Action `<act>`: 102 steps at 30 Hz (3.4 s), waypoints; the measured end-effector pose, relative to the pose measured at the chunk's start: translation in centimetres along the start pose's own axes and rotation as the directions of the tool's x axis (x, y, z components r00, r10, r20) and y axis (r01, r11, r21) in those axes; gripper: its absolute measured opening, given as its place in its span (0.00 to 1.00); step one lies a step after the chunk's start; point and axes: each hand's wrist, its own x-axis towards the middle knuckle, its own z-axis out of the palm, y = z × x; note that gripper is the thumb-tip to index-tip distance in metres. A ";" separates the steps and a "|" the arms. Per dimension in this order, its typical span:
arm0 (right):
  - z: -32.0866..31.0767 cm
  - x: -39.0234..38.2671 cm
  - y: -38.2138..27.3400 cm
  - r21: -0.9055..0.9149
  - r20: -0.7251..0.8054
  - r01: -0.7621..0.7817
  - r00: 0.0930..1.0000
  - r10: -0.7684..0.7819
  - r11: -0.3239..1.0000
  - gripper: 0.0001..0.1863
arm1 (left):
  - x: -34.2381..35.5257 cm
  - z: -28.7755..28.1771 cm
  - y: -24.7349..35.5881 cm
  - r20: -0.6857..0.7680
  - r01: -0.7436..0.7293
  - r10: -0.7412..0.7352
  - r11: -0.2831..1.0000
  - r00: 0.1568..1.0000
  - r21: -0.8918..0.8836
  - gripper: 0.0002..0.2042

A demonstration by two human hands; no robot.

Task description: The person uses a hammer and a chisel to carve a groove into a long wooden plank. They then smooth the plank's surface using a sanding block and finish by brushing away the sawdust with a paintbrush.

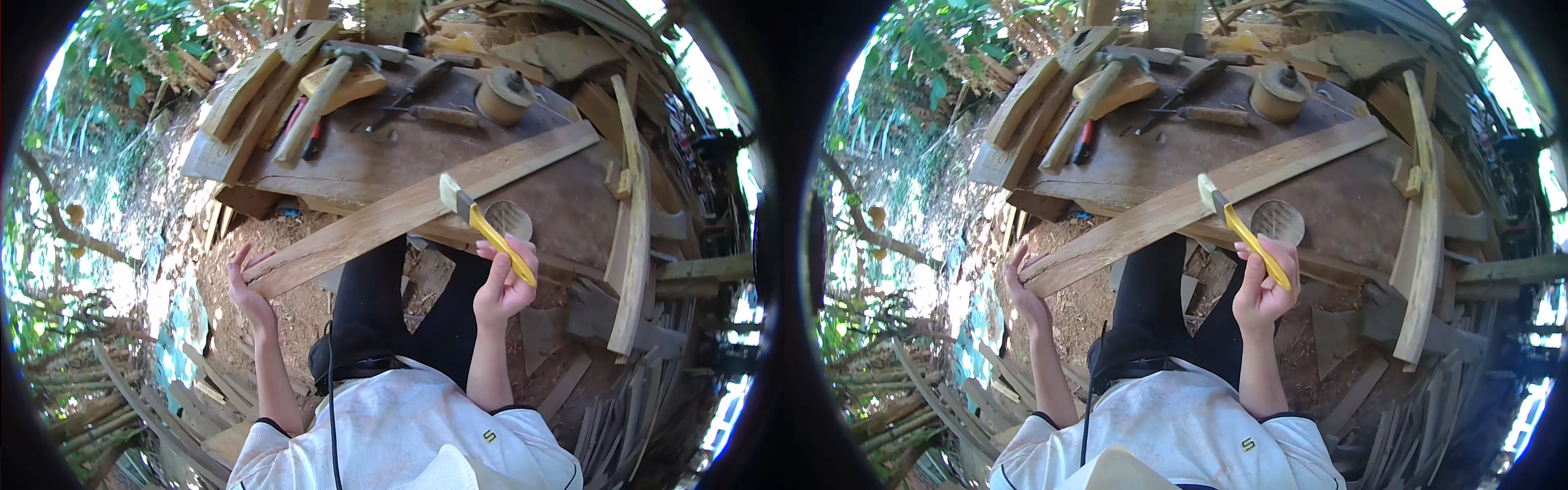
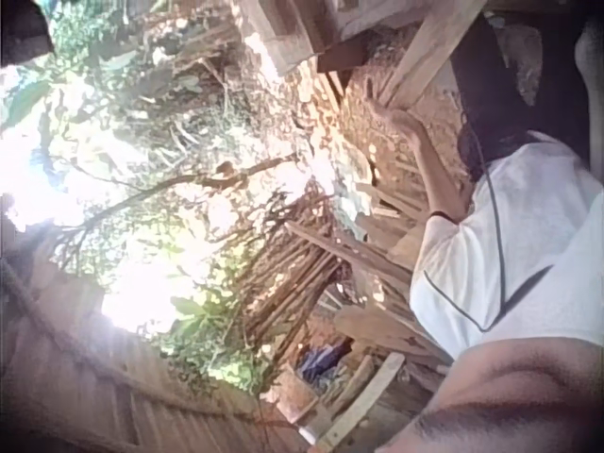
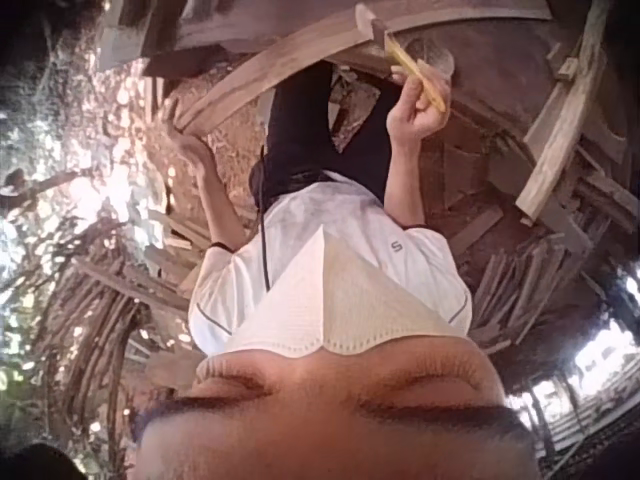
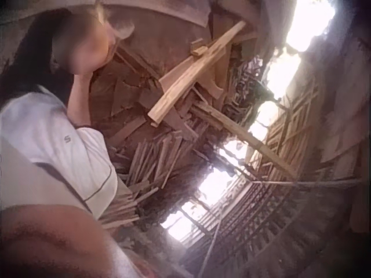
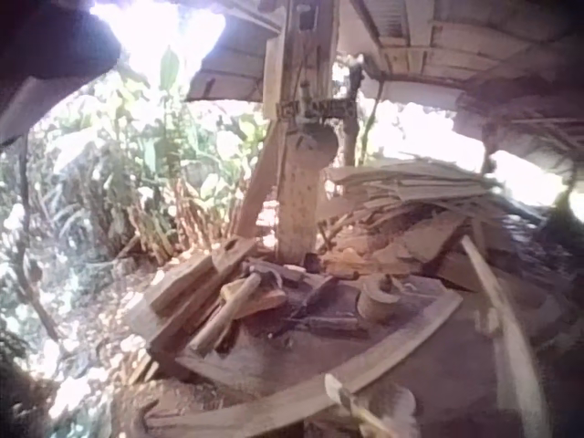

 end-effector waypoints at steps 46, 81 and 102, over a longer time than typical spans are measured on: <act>-11.0 -3.9 3.3 0.053 -0.472 -0.256 0.846 0.250 0.965 0.13 | -3.0 21.3 3.6 0.935 -0.967 0.273 0.176 0.228 0.185 0.29; -17.6 21.0 13.4 -0.260 -0.061 -0.294 0.956 0.288 0.920 0.16 | -2.4 18.4 4.2 0.892 -0.908 0.309 0.363 0.328 0.209 0.24; -21.2 20.7 12.3 -0.711 0.012 -0.056 0.996 0.092 0.701 0.14 | -3.0 18.8 2.7 0.855 -0.912 0.380 0.345 0.353 0.223 0.30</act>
